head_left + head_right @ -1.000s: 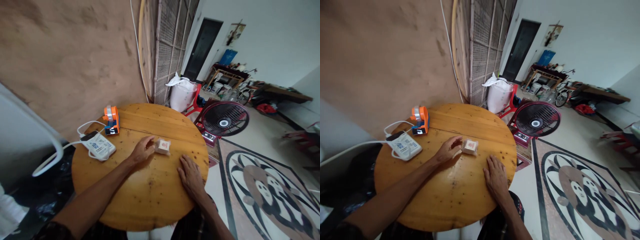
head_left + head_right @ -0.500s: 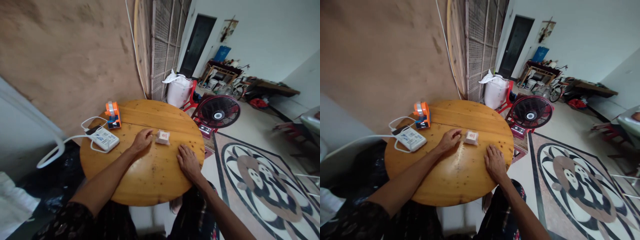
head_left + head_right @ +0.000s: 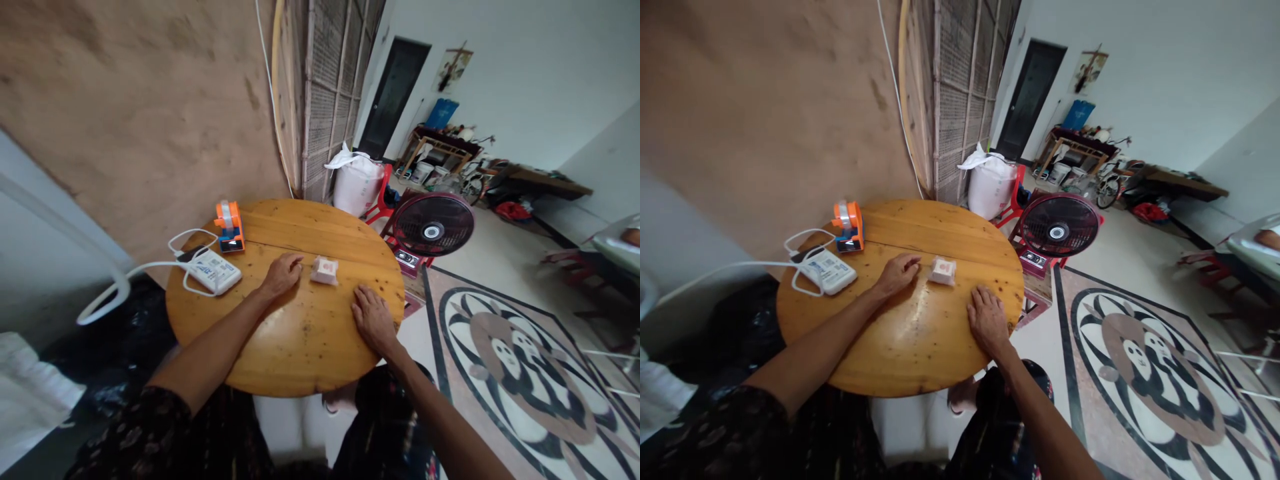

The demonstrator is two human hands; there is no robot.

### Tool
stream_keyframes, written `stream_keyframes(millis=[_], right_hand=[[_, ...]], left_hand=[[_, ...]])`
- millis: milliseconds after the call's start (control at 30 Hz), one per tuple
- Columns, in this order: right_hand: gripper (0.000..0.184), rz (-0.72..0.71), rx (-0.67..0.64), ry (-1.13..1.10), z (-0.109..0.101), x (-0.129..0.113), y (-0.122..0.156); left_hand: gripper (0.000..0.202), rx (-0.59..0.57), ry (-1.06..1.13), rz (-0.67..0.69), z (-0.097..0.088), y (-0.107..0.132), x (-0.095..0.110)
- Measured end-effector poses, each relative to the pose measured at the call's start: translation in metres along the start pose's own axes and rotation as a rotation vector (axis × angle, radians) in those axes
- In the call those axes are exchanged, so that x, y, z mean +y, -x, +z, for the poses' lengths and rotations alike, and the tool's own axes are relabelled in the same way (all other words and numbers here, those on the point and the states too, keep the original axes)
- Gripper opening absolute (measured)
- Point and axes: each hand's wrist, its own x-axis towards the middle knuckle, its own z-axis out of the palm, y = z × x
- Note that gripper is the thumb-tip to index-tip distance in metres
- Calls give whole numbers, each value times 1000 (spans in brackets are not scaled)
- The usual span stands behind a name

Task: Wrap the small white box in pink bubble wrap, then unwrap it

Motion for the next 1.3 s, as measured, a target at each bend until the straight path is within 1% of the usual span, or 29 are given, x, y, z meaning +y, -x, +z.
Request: stream_keyframes(millis=[467, 833, 1100, 1300], right_hand=[[42, -33, 21, 23, 6, 5, 0], [43, -52, 12, 14, 7, 10, 1], [42, -50, 26, -2, 8, 10, 1], [41, -44, 38, -50, 9, 10, 0]], left_hand=[[29, 91, -109, 6, -5, 1, -5], [27, 114, -136, 2, -1, 3, -6], [26, 104, -114, -7, -1, 1, -6], [27, 93, -20, -23, 1, 2, -2]])
